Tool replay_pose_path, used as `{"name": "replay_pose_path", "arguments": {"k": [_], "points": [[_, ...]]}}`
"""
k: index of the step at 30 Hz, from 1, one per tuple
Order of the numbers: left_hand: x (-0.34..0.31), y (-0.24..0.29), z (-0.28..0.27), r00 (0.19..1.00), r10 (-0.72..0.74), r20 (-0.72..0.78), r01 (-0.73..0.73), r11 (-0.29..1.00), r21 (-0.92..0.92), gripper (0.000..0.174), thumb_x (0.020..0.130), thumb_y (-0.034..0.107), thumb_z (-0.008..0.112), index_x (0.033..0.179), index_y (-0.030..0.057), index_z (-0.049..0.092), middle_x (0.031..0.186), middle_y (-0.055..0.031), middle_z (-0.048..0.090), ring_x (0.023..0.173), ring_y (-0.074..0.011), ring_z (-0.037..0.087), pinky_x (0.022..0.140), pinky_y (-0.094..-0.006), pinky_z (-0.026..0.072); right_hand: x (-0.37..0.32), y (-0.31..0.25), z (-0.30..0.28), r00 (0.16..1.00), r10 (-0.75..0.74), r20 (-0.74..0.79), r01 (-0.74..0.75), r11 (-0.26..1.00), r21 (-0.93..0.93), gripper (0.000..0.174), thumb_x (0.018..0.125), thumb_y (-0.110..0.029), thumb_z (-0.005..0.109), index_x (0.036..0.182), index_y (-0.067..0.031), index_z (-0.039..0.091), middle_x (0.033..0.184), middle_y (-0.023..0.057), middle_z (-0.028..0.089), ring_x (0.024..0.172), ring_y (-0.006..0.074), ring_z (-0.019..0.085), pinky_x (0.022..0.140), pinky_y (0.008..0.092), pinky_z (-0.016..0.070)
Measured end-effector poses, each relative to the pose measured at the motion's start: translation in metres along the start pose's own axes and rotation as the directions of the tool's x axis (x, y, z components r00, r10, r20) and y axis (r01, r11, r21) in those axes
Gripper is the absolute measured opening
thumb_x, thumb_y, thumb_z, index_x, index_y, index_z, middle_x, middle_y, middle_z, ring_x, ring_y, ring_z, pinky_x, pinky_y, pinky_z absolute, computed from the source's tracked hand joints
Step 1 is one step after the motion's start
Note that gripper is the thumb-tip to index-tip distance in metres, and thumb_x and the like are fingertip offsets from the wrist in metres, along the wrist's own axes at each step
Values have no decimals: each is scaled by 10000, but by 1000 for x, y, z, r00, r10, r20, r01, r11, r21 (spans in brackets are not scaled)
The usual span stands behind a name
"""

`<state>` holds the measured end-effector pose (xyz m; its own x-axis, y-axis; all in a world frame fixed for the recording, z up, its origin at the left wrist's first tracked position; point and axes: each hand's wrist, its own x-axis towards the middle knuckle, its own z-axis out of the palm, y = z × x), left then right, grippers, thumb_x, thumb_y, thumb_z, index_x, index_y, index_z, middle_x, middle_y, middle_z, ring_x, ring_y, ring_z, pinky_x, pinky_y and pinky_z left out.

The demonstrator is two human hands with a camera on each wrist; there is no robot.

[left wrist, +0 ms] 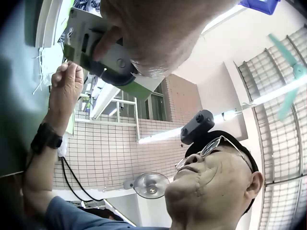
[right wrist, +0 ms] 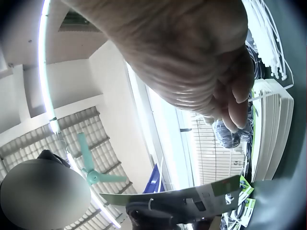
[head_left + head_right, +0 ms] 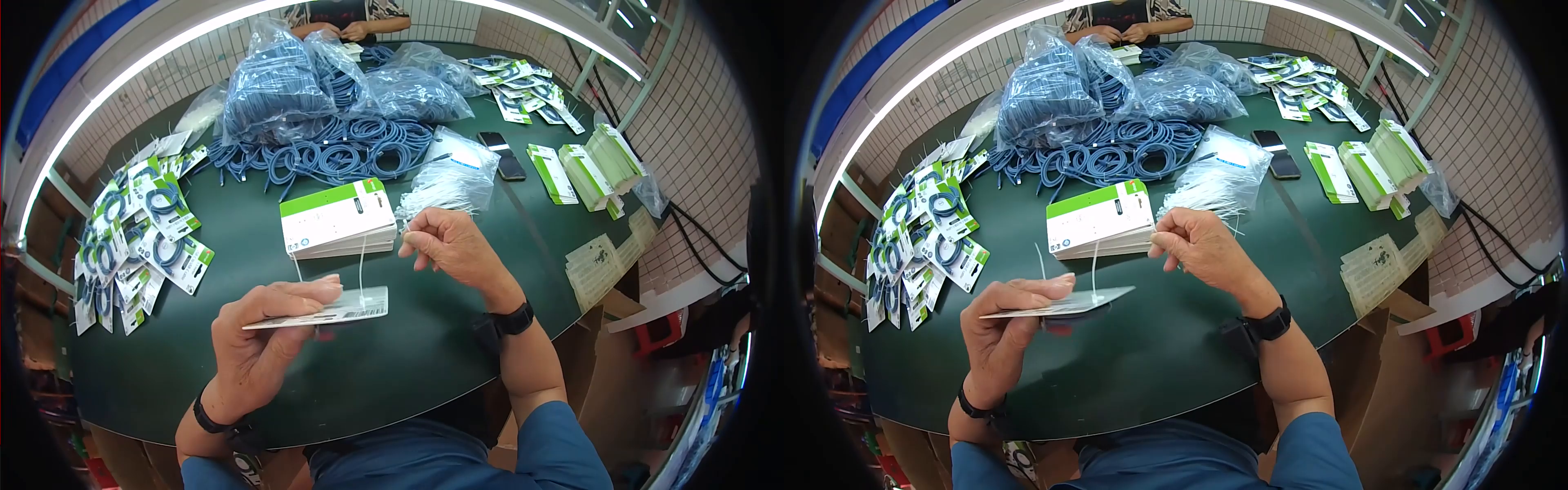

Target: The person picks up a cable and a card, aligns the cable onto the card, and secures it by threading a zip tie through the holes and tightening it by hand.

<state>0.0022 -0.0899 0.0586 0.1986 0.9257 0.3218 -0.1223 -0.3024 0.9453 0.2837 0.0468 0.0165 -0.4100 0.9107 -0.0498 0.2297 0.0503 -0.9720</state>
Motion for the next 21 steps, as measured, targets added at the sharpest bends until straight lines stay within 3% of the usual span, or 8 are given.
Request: {"name": "replay_pose_path", "arguments": {"k": [1,3,4,8,11,17,19,21], "points": [[3,-2,-1,988,154,-34,-150,983,102,202,1032,103,728,1146,-62,709,1243,-227,744,1196,-308,723,924,-401,618,0,3,2,1000,-2,4,2,1000,0,87,1036,-108,697,1005,-28,712,809,1,723,712,62,648,597,212,463],[9,-8,-5,892,448,-53,-411,856,314,184,1027,95,729,1115,-63,697,1272,-253,736,1239,-360,709,1012,-454,584,4,13,5,980,-201,0,199,973,-117,95,1047,-112,687,1031,-19,696,806,10,723,703,73,652,592,223,480],[11,-12,-7,892,448,-58,-408,855,319,184,1027,95,729,1115,-63,697,1272,-253,736,1239,-360,709,1012,-454,584,4,16,8,955,-298,8,294,940,-174,100,1052,-114,682,1044,-14,688,805,14,723,699,78,655,590,229,489],[21,-29,-18,873,468,-136,-328,772,545,212,997,91,759,1147,-53,717,1267,-255,738,1259,-390,701,1099,-483,527,-2,12,21,918,-397,-8,378,880,-287,112,1064,-104,669,1041,3,692,813,40,731,720,98,683,615,250,529],[26,-45,-29,864,497,-77,-321,663,676,253,942,47,789,1179,-27,738,1263,-230,745,1255,-383,707,1093,-455,536,-4,12,31,879,-477,-1,459,846,-270,99,1053,-81,679,1056,17,696,832,69,734,714,109,680,633,261,543],[29,-65,-33,831,556,21,-382,543,747,344,865,22,834,1199,0,752,1234,-191,755,1230,-393,717,1056,-445,568,-3,17,35,799,-600,20,576,756,-310,76,1024,-22,698,1074,34,705,876,97,740,726,123,688,653,266,564],[31,-66,-32,802,589,101,-425,444,789,370,830,19,855,1186,6,753,1215,-176,760,1208,-397,723,1023,-445,590,-3,18,36,732,-681,0,631,678,-377,76,1019,0,691,1083,38,703,930,105,743,734,136,694,650,266,569],[32,-66,-31,795,595,117,-437,429,790,363,821,20,859,1166,3,748,1206,-173,760,1198,-395,727,1010,-445,597,-4,17,36,692,-722,-2,662,636,-398,79,1016,10,688,1088,40,701,957,109,744,738,142,698,649,266,571]]}}
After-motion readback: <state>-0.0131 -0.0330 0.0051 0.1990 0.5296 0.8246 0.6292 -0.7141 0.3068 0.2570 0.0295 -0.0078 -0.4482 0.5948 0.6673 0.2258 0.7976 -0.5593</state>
